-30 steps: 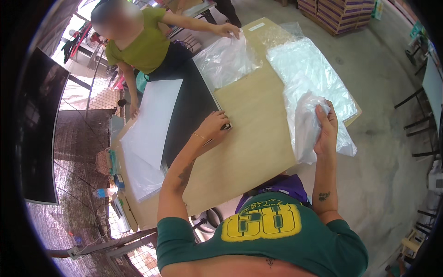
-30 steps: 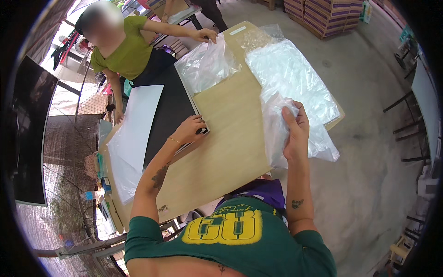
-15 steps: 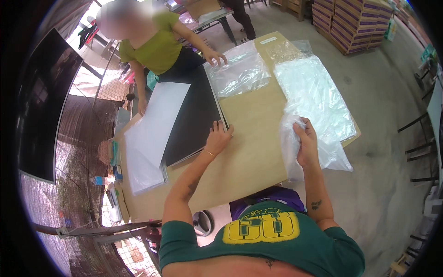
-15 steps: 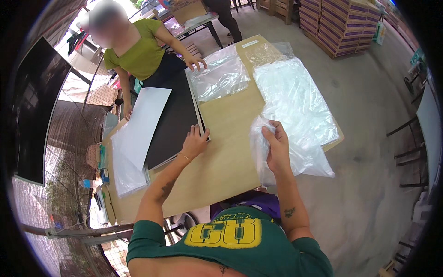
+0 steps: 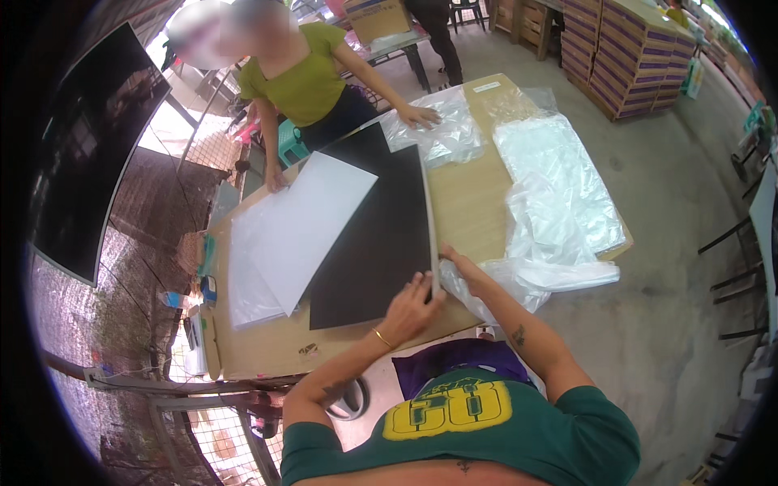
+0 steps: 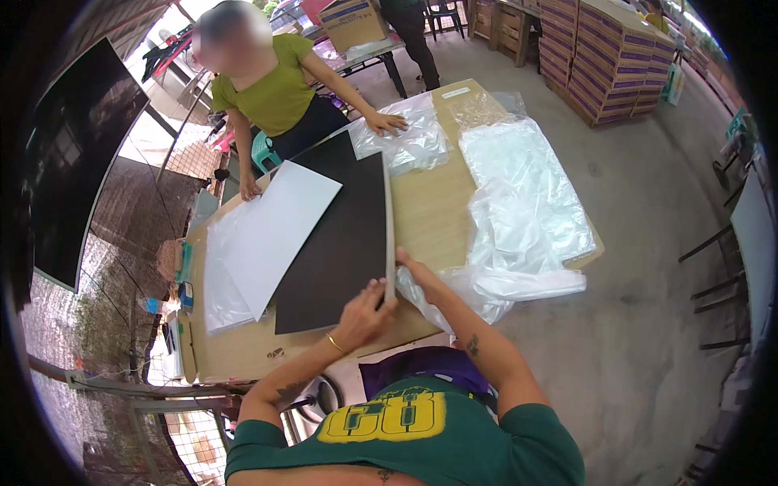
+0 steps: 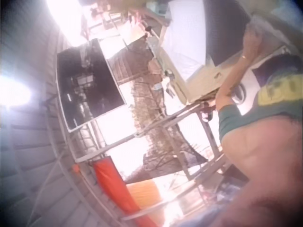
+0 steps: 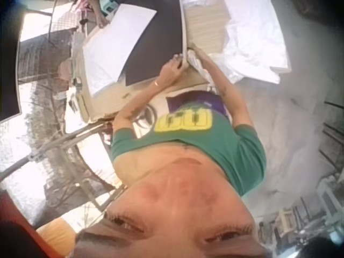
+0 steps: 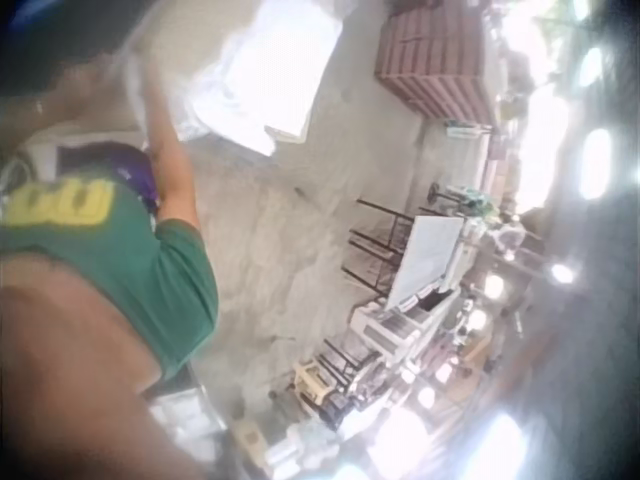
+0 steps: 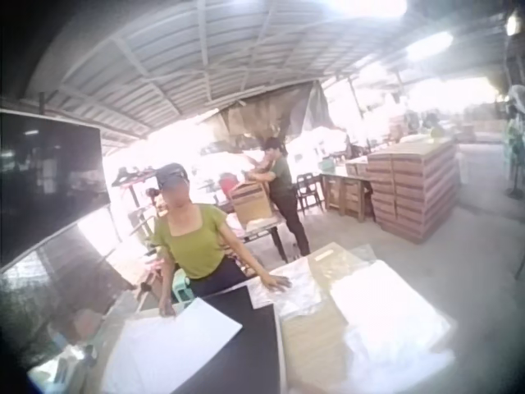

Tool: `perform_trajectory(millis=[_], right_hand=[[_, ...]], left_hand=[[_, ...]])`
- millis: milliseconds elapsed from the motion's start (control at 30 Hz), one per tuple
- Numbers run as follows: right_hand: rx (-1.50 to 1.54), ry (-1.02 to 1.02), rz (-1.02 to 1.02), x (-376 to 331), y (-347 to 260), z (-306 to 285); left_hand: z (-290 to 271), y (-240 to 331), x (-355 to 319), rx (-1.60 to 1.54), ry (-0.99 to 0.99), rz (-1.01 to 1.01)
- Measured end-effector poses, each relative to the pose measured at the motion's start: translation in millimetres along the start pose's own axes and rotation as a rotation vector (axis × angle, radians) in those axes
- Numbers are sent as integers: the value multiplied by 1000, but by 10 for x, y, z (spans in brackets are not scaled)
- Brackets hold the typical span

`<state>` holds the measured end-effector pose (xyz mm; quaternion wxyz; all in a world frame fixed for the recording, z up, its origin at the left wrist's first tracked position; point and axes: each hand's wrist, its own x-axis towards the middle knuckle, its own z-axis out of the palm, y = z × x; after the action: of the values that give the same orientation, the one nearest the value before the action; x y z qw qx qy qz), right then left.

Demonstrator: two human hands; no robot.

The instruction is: The person places black and white illustration boards into plastic bags and stacks them on a table.

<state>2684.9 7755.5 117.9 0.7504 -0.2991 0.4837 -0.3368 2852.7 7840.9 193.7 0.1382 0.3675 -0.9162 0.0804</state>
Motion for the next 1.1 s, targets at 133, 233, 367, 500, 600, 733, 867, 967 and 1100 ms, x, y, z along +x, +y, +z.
perform_trajectory(millis=[133, 233, 367, 500, 600, 733, 867, 967, 1100], right_hand=[[29, 4, 9, -163, 314, 156], [134, -59, -31, -342, 453, 63], [210, -30, -26, -872, 477, 126], [235, -19, -28, -1130, 535, 7], [284, -28, -39, -1308, 530, -60], [313, -12, -52, -1487, 477, -90], [318, 29, -83, -1734, 346, -127], [247, 86, -119, -1878, 300, -138], [120, 215, -180, -2212, 123, -240]], left_hand=[[-135, 560, -213, -314, -13, -156], [-226, 376, -504, -371, 84, -442], [99, -435, -1715, -46, 136, -1059], [72, -777, -1818, -245, 66, -1377], [52, -1013, -1647, -411, -38, -1416], [108, -1395, -1701, -931, -301, -1390], [157, -1197, -1492, -1436, 8, -1388], [302, -1124, -1488, -1418, 45, -1445], [269, -770, -1271, -1503, 45, -1499]])
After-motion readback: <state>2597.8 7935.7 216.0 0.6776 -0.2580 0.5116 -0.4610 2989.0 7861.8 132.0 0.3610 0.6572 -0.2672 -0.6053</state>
